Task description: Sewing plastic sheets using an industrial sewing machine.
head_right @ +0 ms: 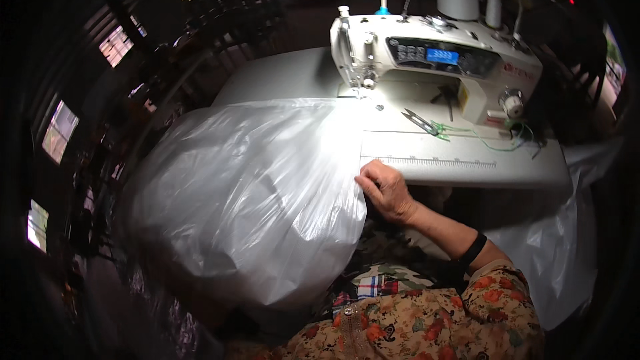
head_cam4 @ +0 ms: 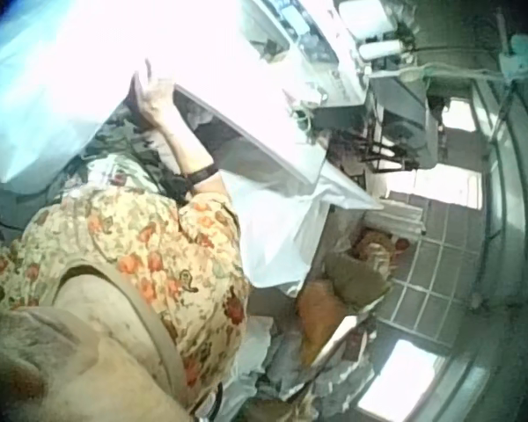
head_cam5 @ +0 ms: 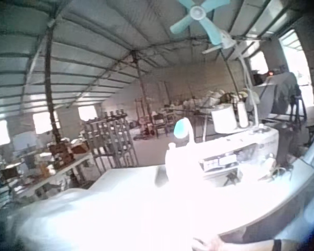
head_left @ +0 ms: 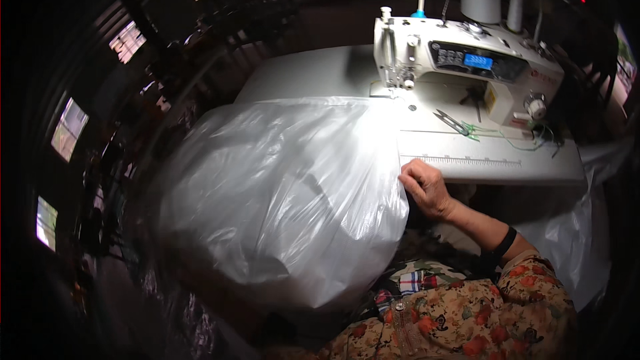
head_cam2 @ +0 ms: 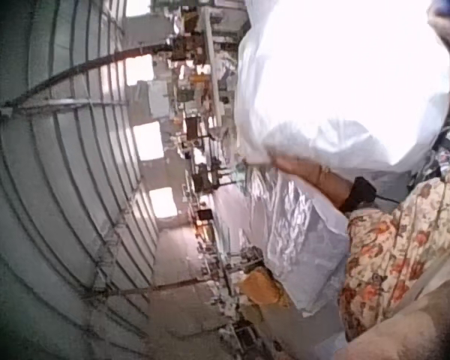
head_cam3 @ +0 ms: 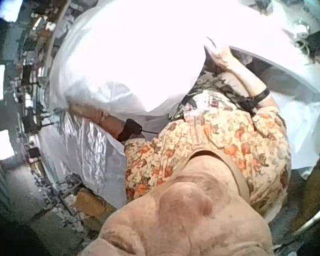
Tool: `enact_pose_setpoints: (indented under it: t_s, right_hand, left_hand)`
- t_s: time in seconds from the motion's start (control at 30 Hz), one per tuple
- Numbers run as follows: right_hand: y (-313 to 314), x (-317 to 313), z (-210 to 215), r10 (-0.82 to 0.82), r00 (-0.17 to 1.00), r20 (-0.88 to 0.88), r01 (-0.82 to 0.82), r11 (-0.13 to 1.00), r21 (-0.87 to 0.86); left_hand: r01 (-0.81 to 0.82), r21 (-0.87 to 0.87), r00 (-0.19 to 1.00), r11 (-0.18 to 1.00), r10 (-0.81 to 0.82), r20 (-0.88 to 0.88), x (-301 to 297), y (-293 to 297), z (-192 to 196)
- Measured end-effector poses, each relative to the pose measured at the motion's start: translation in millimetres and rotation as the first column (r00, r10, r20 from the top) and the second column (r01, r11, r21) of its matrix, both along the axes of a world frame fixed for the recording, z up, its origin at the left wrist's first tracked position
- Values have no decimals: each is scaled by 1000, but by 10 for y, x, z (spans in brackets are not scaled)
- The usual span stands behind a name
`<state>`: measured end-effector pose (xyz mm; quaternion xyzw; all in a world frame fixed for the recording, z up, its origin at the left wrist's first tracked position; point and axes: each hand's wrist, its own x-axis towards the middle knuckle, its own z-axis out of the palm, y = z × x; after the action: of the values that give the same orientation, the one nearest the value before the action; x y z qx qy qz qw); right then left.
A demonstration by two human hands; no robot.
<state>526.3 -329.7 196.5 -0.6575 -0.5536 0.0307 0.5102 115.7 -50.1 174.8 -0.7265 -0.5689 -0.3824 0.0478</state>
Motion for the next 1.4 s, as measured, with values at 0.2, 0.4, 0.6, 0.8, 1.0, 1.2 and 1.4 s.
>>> enact_pose_setpoints:
  t_s: [0.2,0.4,0.6,0.8,1.0,1.2,1.4]
  right_hand:
    - [-131,-544,-546,144,410,-901,-273,962,30]
    - [-129,-804,-735,81,312,-947,-480,873,-83]
    - [-40,-933,-881,170,230,-958,-543,840,18]
    - [77,-1032,-836,116,320,-940,-434,900,-37]
    - [253,-1199,-657,367,284,-886,-581,801,145]
    - [155,-1293,-724,316,150,-937,-477,853,212]
    - [229,-1222,-852,172,479,-861,-419,907,-52]
  left_hand:
    - [-104,-357,967,928,10,-256,-74,23,433]
    - [-247,-87,926,965,208,-316,-672,14,351]
    - [641,-116,754,759,-651,-91,1183,-913,1278]
    - [880,-183,430,438,-899,-82,2313,-1093,1207]
    - [749,-291,533,595,-803,-268,2517,-731,851]
    - [746,-275,572,606,-795,-203,2353,-616,458]
    - [797,-128,553,590,-798,-240,2341,-583,172]
